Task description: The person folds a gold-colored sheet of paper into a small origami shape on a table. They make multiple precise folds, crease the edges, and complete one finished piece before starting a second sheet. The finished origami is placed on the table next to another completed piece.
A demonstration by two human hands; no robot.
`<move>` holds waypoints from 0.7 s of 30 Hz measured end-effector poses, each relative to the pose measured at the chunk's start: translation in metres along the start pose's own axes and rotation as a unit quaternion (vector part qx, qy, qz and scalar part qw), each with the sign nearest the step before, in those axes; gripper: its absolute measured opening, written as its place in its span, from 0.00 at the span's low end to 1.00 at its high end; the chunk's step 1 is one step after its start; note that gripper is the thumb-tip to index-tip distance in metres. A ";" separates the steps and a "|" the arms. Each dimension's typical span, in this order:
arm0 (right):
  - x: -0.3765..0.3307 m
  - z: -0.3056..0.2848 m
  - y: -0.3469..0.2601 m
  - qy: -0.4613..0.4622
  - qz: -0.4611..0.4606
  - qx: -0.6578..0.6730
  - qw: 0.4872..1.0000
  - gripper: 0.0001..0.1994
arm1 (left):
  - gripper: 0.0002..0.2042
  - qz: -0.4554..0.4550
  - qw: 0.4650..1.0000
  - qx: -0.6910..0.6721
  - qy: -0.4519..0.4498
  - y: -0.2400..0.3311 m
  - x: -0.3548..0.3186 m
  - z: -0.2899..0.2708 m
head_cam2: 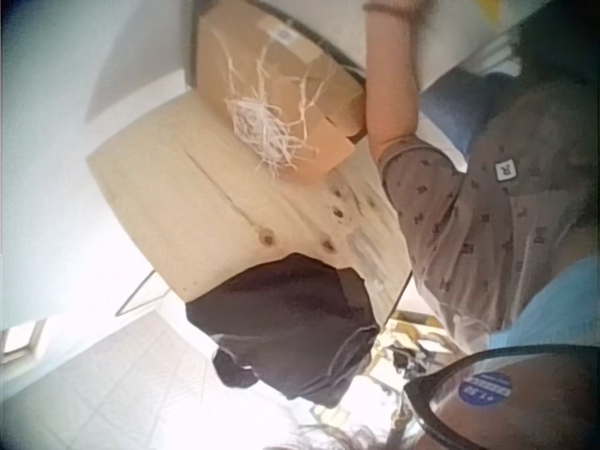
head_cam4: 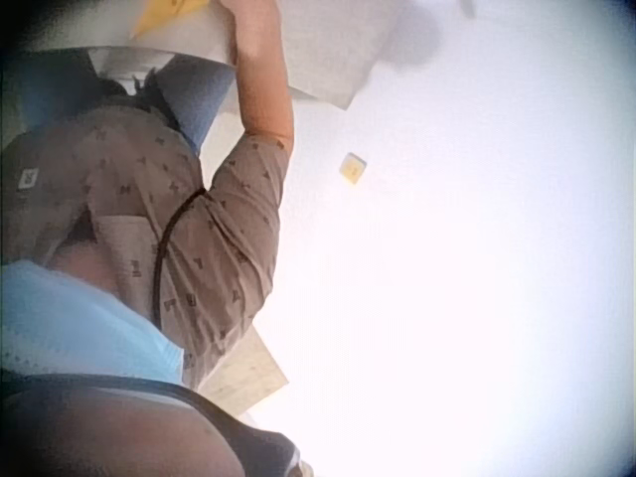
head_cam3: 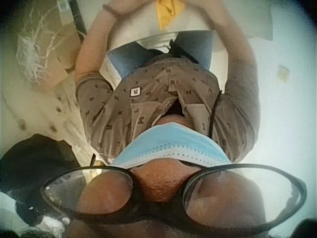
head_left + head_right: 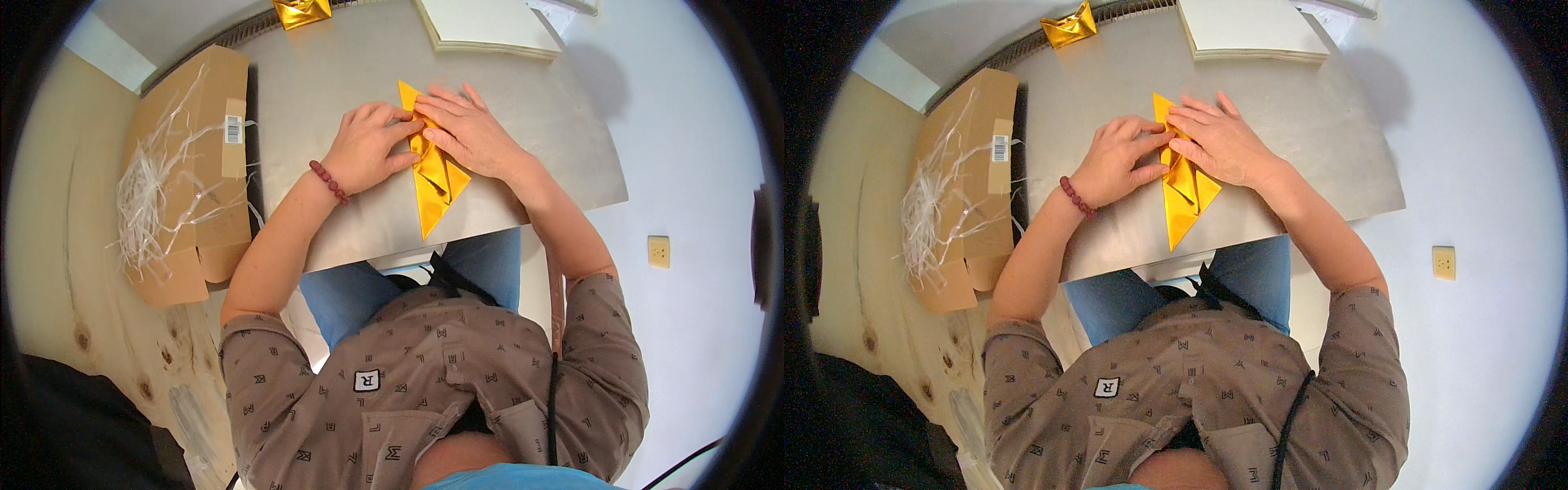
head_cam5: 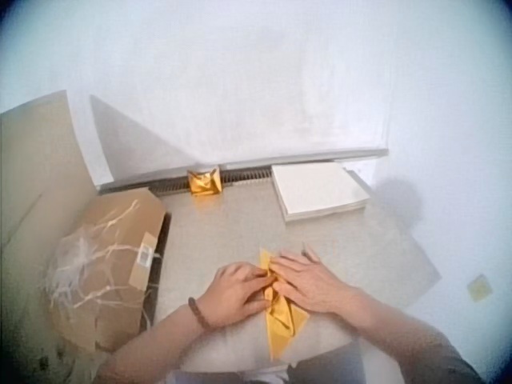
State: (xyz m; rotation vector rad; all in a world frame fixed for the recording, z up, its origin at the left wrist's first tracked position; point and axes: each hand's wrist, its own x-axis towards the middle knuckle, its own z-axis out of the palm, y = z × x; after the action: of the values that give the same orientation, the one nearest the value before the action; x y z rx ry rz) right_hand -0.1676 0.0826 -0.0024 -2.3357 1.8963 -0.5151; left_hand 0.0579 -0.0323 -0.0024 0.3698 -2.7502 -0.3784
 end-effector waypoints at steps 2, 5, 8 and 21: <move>-0.004 0.006 0.001 -0.017 -0.001 -0.003 1.000 0.32 | 0.23 -0.005 1.000 0.013 -0.006 0.001 0.000 0.000; -0.010 0.009 0.003 -0.025 -0.015 -0.046 0.999 0.36 | 0.23 -0.010 1.000 0.014 -0.011 0.002 0.000 0.000; -0.016 0.007 0.001 -0.023 -0.024 -0.068 0.997 0.38 | 0.23 -0.019 1.000 0.001 -0.019 0.002 0.000 -0.001; -0.050 -0.003 -0.017 -0.012 -0.034 -0.121 0.992 0.39 | 0.24 -0.002 1.000 0.022 0.005 -0.003 -0.003 0.005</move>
State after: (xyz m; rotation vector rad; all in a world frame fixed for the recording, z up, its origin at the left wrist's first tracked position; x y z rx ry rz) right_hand -0.1610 0.1349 -0.0047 -2.5473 1.9737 -0.2725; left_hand 0.0593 -0.0335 -0.0084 0.3862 -2.7512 -0.3161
